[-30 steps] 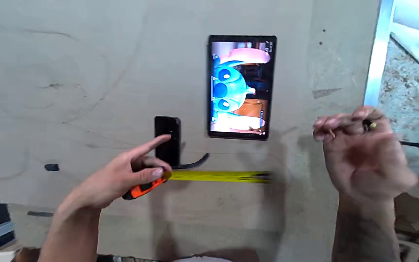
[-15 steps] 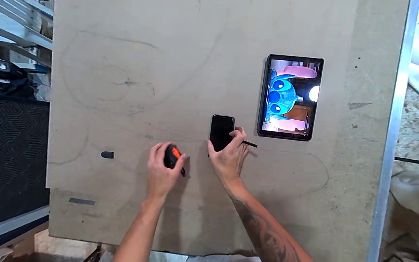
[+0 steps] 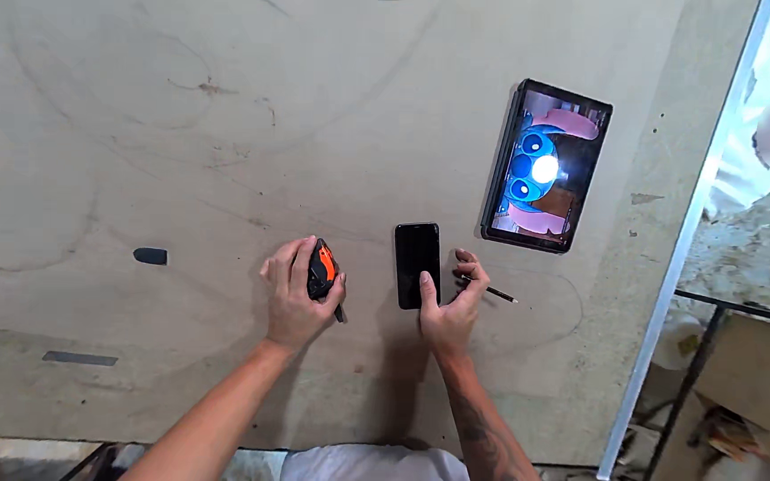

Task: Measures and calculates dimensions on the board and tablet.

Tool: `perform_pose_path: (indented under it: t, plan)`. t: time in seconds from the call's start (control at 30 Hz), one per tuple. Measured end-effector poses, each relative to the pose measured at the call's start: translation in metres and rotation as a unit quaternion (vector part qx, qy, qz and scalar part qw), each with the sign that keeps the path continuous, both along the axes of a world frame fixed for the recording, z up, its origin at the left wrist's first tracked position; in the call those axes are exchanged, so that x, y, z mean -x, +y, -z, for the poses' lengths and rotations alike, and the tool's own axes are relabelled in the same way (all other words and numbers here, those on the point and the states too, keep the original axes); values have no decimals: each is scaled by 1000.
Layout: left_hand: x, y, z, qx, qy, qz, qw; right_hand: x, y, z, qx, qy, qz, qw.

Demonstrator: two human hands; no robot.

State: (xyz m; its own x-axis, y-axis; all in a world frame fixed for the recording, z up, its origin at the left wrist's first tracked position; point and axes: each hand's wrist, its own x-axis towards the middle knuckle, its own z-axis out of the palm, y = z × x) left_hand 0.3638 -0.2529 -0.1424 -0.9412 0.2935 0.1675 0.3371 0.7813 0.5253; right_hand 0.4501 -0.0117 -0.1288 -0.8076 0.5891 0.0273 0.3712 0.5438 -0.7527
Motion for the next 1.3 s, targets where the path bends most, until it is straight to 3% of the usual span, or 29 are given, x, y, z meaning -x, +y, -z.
perform_pose_path:
  t: [0.07,0.23,0.47,0.53,0.7,0.9,1.1,1.2,1.3]
  plan:
    - [0,0,1,3,2,-5,1000,0,8,2,-8,3,-21,1000]
    - [0,0,2,4,2,-11,1000,-3,36,-12,134,25,-124,983]
    - [-1,1,3,20,15,-10,1000,-4,57,-6,104,-9,-275,956]
    - [-1,1,3,30,18,-13,999,2,57,-4,98,-5,-275,956]
    - [-4,3,1,54,12,-18,998,9,49,-3,113,59,-168,977]
    - [-4,3,5,69,28,-21,997,-1,54,17,77,149,-209,964]
    - [-5,4,5,74,19,-25,997,-2,51,18,60,160,-193,966]
    - [-3,3,4,71,20,-33,997,-6,40,8,60,149,-205,965]
    - [-15,13,-18,-28,-35,-20,999,-3,28,-34,130,61,-303,942]
